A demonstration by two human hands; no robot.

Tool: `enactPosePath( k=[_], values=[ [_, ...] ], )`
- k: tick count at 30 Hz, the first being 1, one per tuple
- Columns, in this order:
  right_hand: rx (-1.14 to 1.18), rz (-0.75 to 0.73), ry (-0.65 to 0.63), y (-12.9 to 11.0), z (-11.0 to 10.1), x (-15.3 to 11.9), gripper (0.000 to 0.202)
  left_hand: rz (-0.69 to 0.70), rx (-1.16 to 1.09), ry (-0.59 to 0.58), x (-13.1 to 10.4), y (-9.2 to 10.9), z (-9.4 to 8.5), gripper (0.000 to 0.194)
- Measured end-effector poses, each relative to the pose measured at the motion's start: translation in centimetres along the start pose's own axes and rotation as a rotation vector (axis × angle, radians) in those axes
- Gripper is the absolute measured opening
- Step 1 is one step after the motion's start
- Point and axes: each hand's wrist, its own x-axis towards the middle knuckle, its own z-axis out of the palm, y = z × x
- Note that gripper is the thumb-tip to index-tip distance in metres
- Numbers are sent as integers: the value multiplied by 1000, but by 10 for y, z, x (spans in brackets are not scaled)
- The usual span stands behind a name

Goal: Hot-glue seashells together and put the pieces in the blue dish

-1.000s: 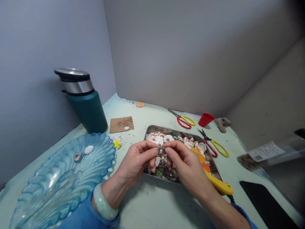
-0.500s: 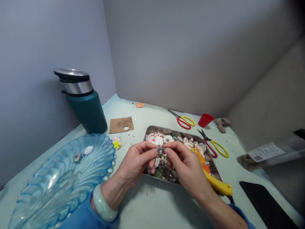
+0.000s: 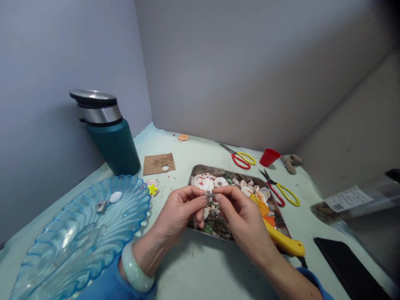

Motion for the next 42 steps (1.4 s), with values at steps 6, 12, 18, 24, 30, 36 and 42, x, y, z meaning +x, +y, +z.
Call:
enactPosePath(
  k=[6, 12, 18, 24, 30, 36, 42],
  values=[
    [38, 18, -24, -2, -1, 2, 17, -8, 9, 16, -1, 1, 1, 23],
    [78, 31, -54, 0, -2, 2, 24, 11, -24, 17, 0, 1, 1, 20],
    [108, 87, -70, -6, -3, 3, 19, 4, 3, 25, 0, 0, 1, 21],
    [264, 229, -150, -6, -3, 5, 31, -11, -17, 24, 0, 3, 3, 24],
    [469, 372, -212, -6, -4, 6, 39, -22, -25, 30, -1, 2, 2, 23],
    [513, 391, -198, -8, -4, 6, 33, -30, -32, 28, -1, 1, 1, 23],
    [338, 286, -165, -6, -2, 6, 31, -34, -36, 33, -1, 3, 4, 23]
  ],
)
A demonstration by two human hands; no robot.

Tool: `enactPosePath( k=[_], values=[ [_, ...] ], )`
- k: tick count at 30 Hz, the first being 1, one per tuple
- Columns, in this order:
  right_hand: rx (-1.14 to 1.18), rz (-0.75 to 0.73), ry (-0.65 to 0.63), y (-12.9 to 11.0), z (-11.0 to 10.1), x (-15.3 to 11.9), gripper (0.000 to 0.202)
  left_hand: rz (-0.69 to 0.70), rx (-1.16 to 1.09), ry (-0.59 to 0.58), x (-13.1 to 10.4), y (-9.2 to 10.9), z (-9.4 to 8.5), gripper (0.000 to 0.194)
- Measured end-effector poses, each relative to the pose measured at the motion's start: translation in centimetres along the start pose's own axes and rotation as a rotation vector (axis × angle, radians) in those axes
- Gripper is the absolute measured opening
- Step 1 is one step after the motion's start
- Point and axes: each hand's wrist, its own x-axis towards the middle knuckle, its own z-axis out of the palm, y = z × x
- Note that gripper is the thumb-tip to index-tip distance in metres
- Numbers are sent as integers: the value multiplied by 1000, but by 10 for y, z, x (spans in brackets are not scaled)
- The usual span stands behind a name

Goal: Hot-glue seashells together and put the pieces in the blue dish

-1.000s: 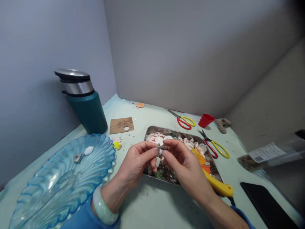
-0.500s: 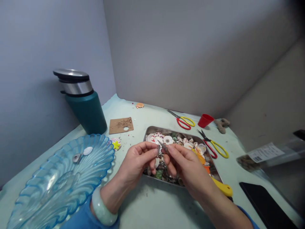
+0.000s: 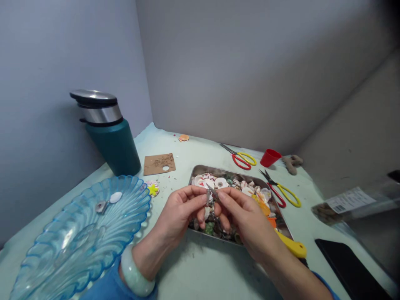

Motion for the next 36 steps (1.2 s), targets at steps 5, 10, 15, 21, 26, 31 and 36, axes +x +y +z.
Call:
enactPosePath(
  k=[5, 10, 15, 21, 26, 31, 36],
  values=[
    [-320, -195, 79, -1, -3, -2, 20, 5, -8, -9, -1, 0, 0, 20],
    [-1004, -398, 222, -7, -22, 1, 14, 13, -30, 11, -1, 0, -2, 17],
    [-1550, -273, 138, -2, -28, 10, 22, 38, -89, -1, -1, 2, -5, 17],
    [-1587, -252, 220, -7, -34, 8, 24, 52, -91, -28, 0, 1, -6, 17],
    [-1670, -113, 300, -4, -66, -27, 27, 54, -80, -31, 1, 1, -5, 19],
    [-1626, 52, 273, 9, -83, -44, 40, 53, -98, -32, 1, 2, -5, 19],
    [-1525, 25, 133, 16, -91, -48, 43, 69, -97, -26, 0, 3, -7, 18]
  ],
)
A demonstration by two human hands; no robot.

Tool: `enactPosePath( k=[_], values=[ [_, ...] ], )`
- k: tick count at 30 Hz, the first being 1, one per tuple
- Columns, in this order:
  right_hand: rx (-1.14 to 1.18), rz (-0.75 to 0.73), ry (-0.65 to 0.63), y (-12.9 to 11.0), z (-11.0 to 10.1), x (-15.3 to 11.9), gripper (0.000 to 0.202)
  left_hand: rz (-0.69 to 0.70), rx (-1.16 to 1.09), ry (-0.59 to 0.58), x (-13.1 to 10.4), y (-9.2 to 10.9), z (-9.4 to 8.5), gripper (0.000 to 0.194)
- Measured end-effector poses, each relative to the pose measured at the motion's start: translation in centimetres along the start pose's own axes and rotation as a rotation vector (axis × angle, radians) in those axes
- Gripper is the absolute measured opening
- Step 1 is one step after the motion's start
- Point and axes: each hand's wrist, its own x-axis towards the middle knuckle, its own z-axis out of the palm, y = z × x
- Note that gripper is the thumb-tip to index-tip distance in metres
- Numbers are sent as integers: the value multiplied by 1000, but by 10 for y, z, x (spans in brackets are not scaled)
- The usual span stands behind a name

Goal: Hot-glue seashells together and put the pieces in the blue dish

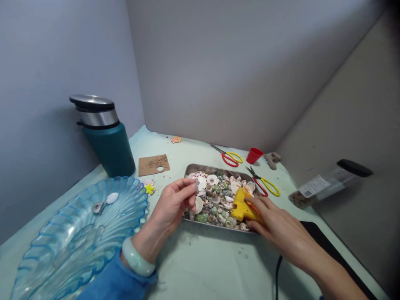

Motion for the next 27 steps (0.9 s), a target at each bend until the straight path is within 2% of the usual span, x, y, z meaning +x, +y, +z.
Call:
enactPosePath(
  k=[3, 6, 10, 13, 14, 18, 21, 24, 27],
  values=[
    [153, -28, 69, 8, 0, -3, 42, -14, 14, 0, 0, 1, 0, 19],
    [468, -51, 172, 20, -15, -6, 41, -19, 7, -1, 0, 2, 1, 20],
    [1061, 201, 287, 30, -45, -7, 42, -13, 3, -1, 1, 2, 1, 18],
    [1479, 242, 361, 18, -50, -2, 36, -11, 7, 1, 2, 2, 0, 18],
    [1562, 227, 324, 11, -47, 2, 36, -11, 6, 0, 2, 2, -1, 18],
    [1640, 123, -86, -13, -28, 16, 36, -13, 17, 13, 2, 2, -2, 18],
    [1691, -26, -141, -12, -17, 20, 38, -18, 16, 26, 2, 3, -2, 18],
    [1617, -174, -216, -4, -4, 18, 43, -30, 14, 28, 2, 2, -2, 18],
    [1521, -218, -209, -2, 15, 17, 38, -32, 5, 20, 3, 1, -3, 18]
  ],
)
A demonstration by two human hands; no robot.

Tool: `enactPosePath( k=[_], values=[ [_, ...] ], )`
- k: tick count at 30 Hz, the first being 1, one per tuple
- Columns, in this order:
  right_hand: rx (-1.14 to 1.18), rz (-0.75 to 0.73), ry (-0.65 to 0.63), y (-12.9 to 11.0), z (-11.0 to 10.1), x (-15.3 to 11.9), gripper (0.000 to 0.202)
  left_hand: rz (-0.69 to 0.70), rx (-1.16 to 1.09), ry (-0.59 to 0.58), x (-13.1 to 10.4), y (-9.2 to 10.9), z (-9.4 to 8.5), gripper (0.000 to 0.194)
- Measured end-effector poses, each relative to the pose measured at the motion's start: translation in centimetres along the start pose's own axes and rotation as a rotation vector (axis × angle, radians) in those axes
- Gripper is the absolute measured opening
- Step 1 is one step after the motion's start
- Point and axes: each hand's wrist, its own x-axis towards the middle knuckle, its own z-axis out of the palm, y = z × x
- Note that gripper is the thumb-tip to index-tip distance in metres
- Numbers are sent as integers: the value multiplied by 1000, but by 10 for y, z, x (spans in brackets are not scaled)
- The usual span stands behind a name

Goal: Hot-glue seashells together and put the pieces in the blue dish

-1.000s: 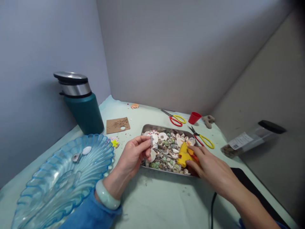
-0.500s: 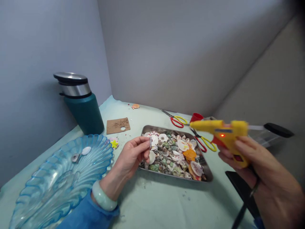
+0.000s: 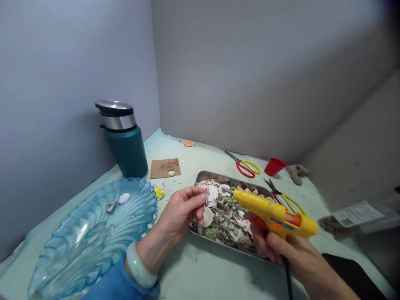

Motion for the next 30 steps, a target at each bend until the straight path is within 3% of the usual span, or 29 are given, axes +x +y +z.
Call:
enactPosePath(
  k=[5, 8, 16, 30],
  values=[
    [-44, 5, -41, 9, 13, 1, 49, -12, -37, -28, 2, -3, -2, 20],
    [-73, 54, 11, 3, 17, -1, 53, -37, -50, -50, 1, -4, -2, 21],
    [-61, 100, 81, 2, 23, 0, 47, -105, -71, -109, -1, -3, 1, 21],
    [-46, 106, 50, 0, 26, 4, 47, -135, -50, -119, -2, -2, 5, 21]
  ],
)
